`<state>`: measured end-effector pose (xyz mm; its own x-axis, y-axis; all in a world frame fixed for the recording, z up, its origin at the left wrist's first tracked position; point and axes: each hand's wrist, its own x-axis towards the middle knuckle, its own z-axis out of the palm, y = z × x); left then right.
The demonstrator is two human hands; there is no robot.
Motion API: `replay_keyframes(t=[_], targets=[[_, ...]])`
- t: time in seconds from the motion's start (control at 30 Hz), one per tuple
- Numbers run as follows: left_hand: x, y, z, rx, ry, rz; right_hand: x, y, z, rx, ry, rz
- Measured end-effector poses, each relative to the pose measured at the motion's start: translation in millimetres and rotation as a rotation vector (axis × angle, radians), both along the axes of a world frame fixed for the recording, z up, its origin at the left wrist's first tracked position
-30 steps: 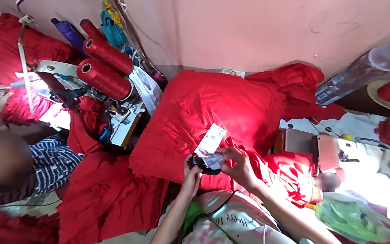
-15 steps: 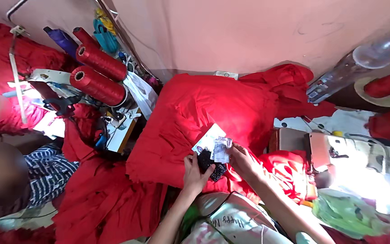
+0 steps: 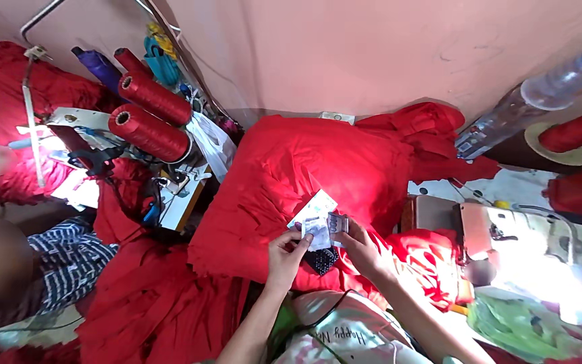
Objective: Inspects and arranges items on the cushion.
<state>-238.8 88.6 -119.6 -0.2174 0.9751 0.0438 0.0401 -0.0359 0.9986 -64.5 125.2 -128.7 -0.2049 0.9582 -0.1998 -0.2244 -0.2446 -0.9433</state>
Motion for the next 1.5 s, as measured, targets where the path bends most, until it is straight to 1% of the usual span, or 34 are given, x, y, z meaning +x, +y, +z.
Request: replay_keyframes(t=[0.07, 0.13, 0.2, 0.27, 0.3, 0.33, 0.43, 0.5, 0.57, 0.63, 0.7, 0.77, 0.83, 0.9, 0.97, 1.07, 1.13, 1.2, 1.27, 1.3, 1.37, 1.4, 1.47, 1.5], targets=[[-3, 1, 0, -0.053, -0.022, 0.094, 0, -1, -5, 0.079, -0.109, -0.031], [-4, 3, -1, -0.087, -0.015, 0.144, -3, -1, -9, 0.166, -0.139, -0.043], [-2, 2, 0, -0.106, -0.032, 0.128, -12, -1, -4, 0.237, -0.142, -0.023], [0, -1, 3, -0.113, -0.067, 0.062, -22, 1, -1, 0.288, -0.201, -0.019], [-1, -2, 2, -0.085, -0.057, 0.027, -25, 4, 0, 0.299, -0.238, -0.018], [-2, -3, 0, -0.037, -0.01, 0.0, -27, 6, 0, 0.295, -0.262, -0.004], [-9, -6, 2, 0.094, 0.237, -0.012, -24, 13, 6, 0.235, -0.259, 0.101], [-15, -8, 6, 0.118, 0.301, -0.007, -19, 17, 12, 0.157, -0.206, 0.159], [-25, -6, 7, 0.106, 0.26, 0.021, -12, 21, 17, 0.115, -0.197, 0.182], [-32, -3, 10, 0.069, 0.169, 0.094, -3, 24, 19, 0.087, -0.18, 0.212], [-35, 1, 12, 0.051, 0.086, 0.143, 1, 27, 20, 0.069, -0.126, 0.305], [-36, 6, 14, 0.041, 0.025, 0.169, 1, 30, 19, 0.04, -0.073, 0.368], [-41, 12, 12, 0.053, 0.004, 0.214, -2, 34, 20, 0.012, -0.056, 0.381], [-48, 21, 12, 0.051, -0.005, 0.268, -7, 39, 19, 0.025, -0.109, 0.39], [-58, 31, 16, 0.005, -0.041, 0.289, -13, 45, 16, 0.079, -0.226, 0.393], [-78, 53, 22, -0.01, -0.039, 0.417, -18, 53, -1, 0.122, -0.32, 0.286], [-96, 68, 22, 0.119, 0.104, 0.539, -15, 57, -13, 0.102, -0.339, 0.193], [-109, 76, 17, 0.348, 0.354, 0.6, -11, 58, -12, 0.046, -0.289, 0.153], [-115, 80, 5, 0.54, 0.64, 0.565, -9, 55, -10, -0.023, -0.135, 0.139], [-115, 79, -5, 0.585, 0.787, 0.523, -8, 53, -11, -0.058, -0.021, 0.132], [-110, 72, -33, 0.587, 1.028, 0.404, -8, 51, -13, -0.153, 0.159, 0.107], [-105, 66, -47, 0.555, 1.117, 0.325, -10, 51, -11, -0.212, 0.231, 0.079], [-98, 50, -68, 0.443, 1.189, 0.111, -11, 50, -6, -0.3, 0.34, 0.049], [-96, 44, -78, 0.414, 1.183, 0.054, -10, 48, -4, -0.321, 0.358, 0.053]])
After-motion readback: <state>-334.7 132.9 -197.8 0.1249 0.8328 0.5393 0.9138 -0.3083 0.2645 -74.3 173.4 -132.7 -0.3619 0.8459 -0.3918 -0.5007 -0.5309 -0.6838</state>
